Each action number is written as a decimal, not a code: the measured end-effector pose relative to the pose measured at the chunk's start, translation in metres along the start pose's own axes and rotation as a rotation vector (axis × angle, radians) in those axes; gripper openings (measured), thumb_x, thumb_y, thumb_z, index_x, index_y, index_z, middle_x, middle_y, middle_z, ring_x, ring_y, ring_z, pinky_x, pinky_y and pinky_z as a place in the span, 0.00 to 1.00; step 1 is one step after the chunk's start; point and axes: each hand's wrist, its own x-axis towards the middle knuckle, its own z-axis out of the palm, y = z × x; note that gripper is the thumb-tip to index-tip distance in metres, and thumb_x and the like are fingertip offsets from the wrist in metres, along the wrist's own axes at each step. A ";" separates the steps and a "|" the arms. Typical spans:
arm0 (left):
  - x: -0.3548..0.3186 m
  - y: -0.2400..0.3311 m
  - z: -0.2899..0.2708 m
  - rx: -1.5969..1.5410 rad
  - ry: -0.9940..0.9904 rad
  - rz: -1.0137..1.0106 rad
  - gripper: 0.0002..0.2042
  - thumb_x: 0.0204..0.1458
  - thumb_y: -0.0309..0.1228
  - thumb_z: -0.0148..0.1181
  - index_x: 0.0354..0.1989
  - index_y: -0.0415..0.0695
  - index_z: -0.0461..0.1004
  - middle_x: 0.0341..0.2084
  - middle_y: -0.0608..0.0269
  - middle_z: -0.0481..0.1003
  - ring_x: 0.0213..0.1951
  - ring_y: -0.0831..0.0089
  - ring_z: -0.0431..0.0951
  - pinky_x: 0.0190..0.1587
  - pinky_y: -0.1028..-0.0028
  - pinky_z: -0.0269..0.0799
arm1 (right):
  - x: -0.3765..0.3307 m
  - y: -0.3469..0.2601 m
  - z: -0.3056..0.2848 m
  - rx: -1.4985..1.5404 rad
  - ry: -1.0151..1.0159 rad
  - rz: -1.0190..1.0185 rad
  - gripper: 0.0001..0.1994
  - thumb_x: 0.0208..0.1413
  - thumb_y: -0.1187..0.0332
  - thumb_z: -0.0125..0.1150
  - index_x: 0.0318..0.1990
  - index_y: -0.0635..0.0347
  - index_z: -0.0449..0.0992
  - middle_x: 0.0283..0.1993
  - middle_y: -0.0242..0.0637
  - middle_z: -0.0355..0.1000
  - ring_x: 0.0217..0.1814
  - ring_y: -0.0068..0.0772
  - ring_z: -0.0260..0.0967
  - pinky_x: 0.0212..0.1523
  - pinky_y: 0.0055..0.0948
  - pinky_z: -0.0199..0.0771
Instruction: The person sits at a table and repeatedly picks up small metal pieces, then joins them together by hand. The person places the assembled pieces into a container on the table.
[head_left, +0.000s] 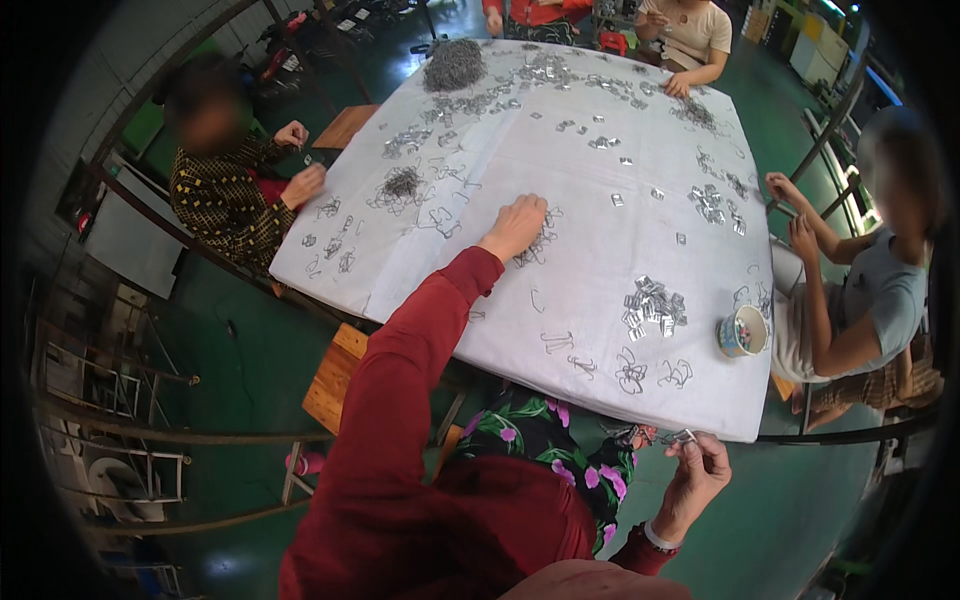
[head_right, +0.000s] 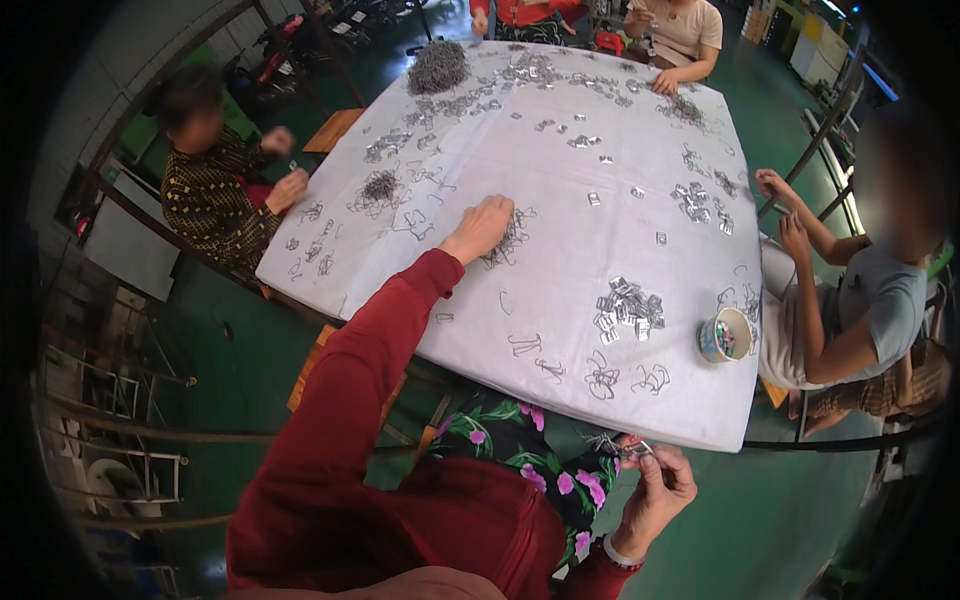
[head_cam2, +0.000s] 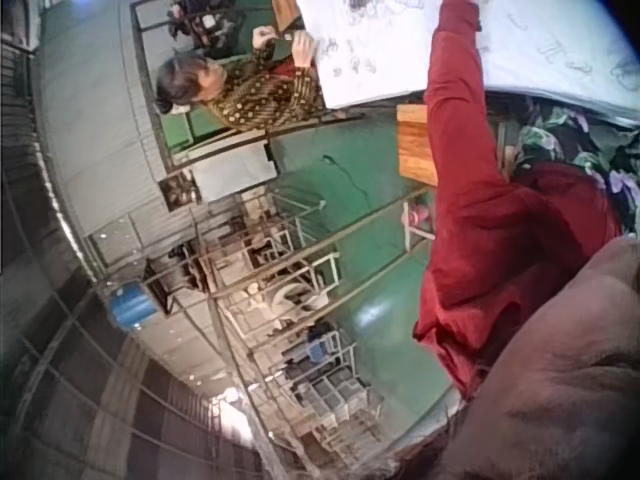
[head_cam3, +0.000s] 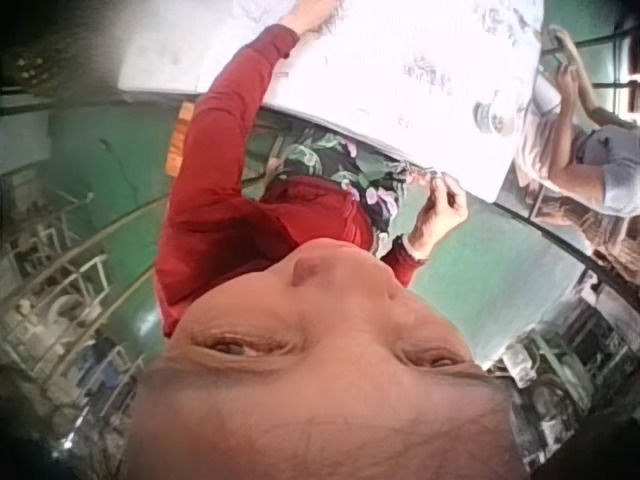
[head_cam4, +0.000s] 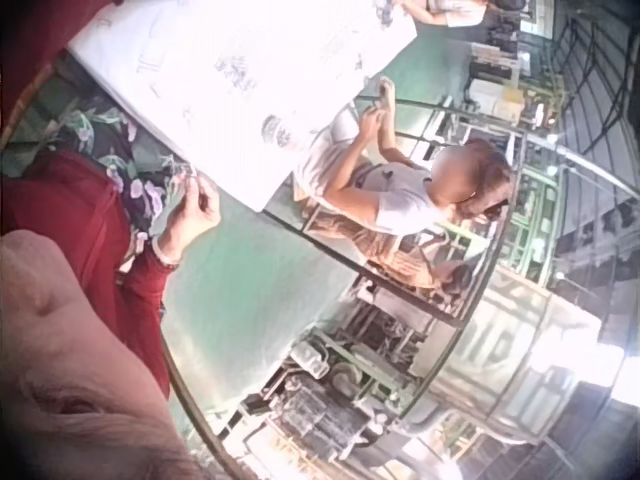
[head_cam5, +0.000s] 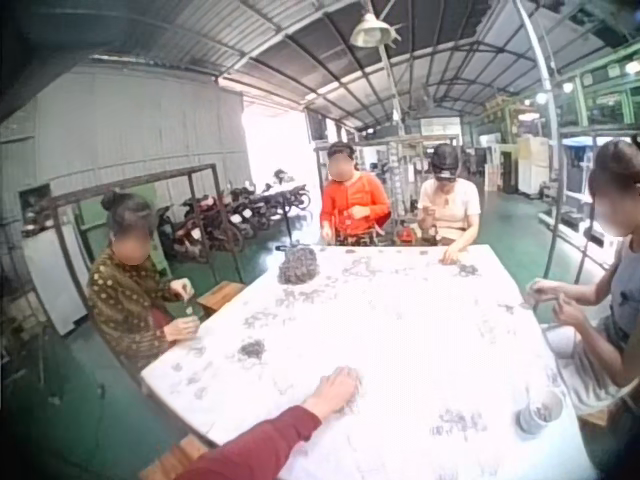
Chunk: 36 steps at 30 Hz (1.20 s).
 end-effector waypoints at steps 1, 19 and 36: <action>0.002 0.001 -0.021 -0.009 0.023 -0.027 0.08 0.49 0.21 0.48 0.38 0.40 0.67 0.36 0.55 0.69 0.42 0.56 0.71 0.37 0.58 0.71 | -0.001 0.000 -0.002 0.000 0.003 0.002 0.05 0.49 0.83 0.59 0.34 0.70 0.73 0.30 0.43 0.70 0.28 0.31 0.71 0.28 0.27 0.77; -0.011 0.042 -0.006 -0.370 -0.062 -0.201 0.08 0.49 0.30 0.58 0.33 0.38 0.76 0.28 0.52 0.78 0.30 0.60 0.78 0.34 0.65 0.72 | -0.019 0.016 0.000 -0.037 0.076 0.143 0.07 0.49 0.86 0.56 0.37 0.72 0.73 0.31 0.44 0.74 0.29 0.31 0.74 0.32 0.28 0.78; -0.143 0.252 -0.072 -1.323 -0.284 0.251 0.06 0.47 0.22 0.63 0.32 0.39 0.73 0.38 0.60 0.75 0.42 0.72 0.74 0.46 0.73 0.69 | -0.033 0.047 -0.003 -0.139 0.144 0.125 0.05 0.50 0.85 0.58 0.35 0.72 0.75 0.36 0.40 0.74 0.32 0.28 0.73 0.34 0.22 0.77</action>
